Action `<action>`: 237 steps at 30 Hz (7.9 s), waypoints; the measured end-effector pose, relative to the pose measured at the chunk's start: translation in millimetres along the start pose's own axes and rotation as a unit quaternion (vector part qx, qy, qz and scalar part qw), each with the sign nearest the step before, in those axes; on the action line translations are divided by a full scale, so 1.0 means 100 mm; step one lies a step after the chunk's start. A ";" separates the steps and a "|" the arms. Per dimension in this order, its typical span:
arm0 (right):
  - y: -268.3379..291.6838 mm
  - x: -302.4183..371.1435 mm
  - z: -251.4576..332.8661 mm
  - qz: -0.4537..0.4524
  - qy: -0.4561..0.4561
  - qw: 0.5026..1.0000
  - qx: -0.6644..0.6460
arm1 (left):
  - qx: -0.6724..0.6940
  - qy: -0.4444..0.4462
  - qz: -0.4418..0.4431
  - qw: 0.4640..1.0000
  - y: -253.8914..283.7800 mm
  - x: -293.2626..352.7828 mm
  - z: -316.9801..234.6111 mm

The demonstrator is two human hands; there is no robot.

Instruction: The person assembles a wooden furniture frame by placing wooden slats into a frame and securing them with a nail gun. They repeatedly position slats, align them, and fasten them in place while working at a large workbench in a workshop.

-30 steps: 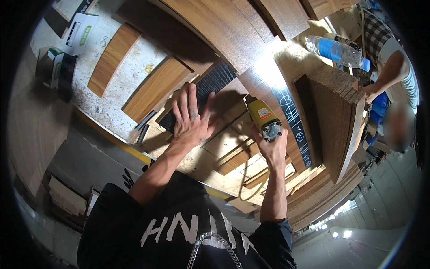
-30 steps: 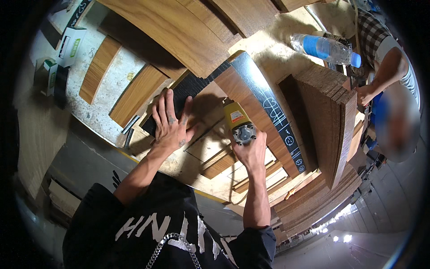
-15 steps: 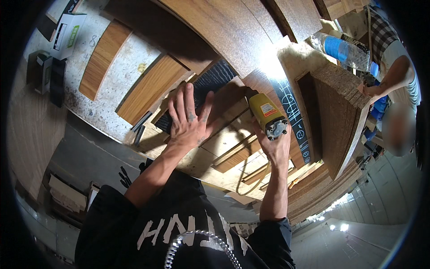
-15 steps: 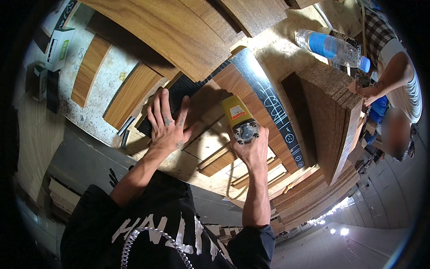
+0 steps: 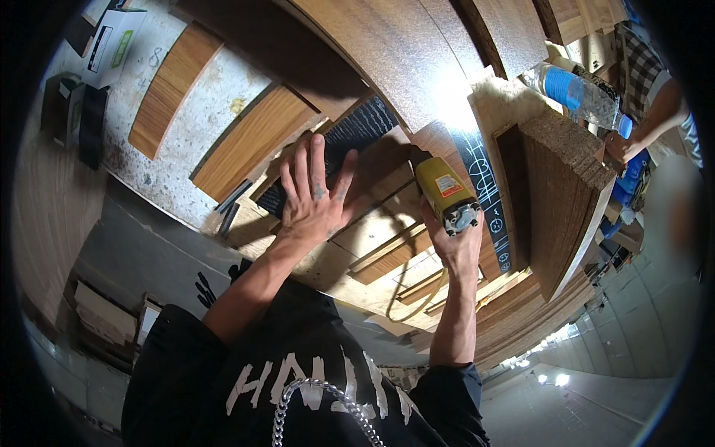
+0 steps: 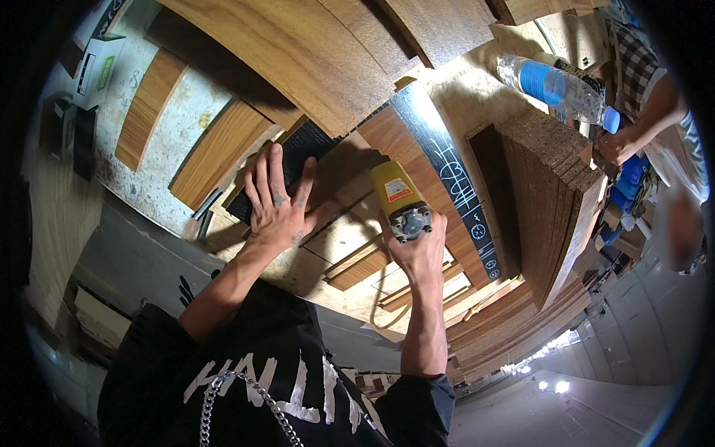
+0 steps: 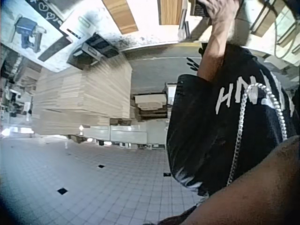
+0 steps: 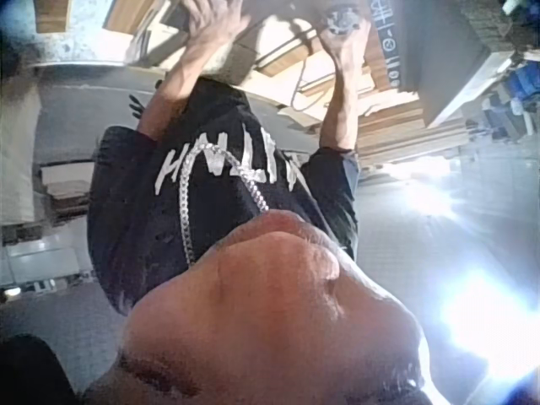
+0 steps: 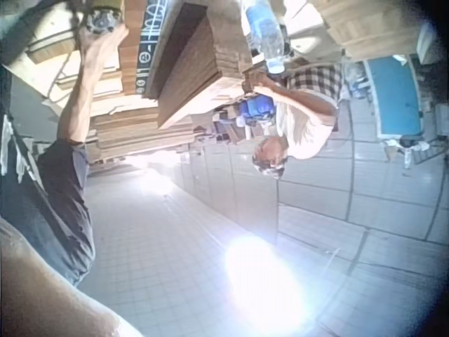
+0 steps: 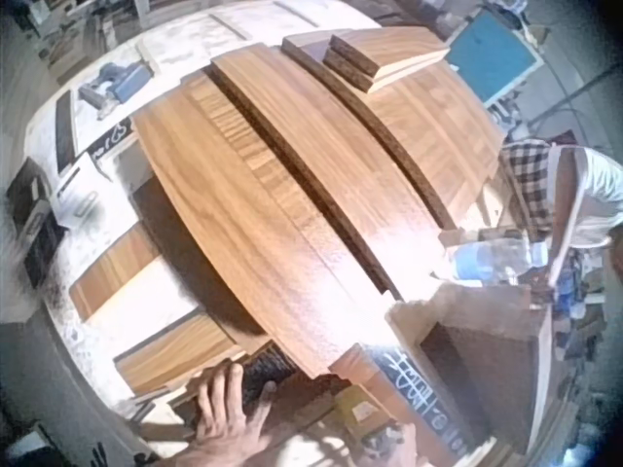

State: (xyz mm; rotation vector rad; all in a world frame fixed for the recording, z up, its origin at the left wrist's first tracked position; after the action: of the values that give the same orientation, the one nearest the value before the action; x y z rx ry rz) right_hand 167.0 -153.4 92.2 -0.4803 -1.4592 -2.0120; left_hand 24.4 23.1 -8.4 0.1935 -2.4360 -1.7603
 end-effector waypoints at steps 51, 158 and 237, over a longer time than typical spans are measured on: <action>-1.21 4.39 -0.86 -0.268 0.296 0.316 -0.861 | 0.586 -0.088 0.640 0.489 1.55 2.20 -2.33; -2.32 3.58 -0.08 -0.415 0.371 0.109 -0.824 | 0.129 -0.648 0.410 0.629 2.79 1.93 -2.12; -1.70 5.02 -4.48 -0.355 -0.257 0.862 -0.252 | 0.615 0.130 0.223 0.745 0.35 1.25 -0.91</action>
State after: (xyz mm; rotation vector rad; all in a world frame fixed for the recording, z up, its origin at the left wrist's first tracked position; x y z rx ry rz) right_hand -297.5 -667.4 124.8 -0.8362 -1.5329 -3.0788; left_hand -83.3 -73.0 57.3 -0.0459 -2.6381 0.2307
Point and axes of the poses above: each hand's wrist, its own x-axis away from the middle knuckle, its own y-axis out of the back of the hand, z = x × y, the point moved 4 cm from there along -x, towards the middle knuckle, and after that the axes turned 1 degree about z, right-handed, at the moved point
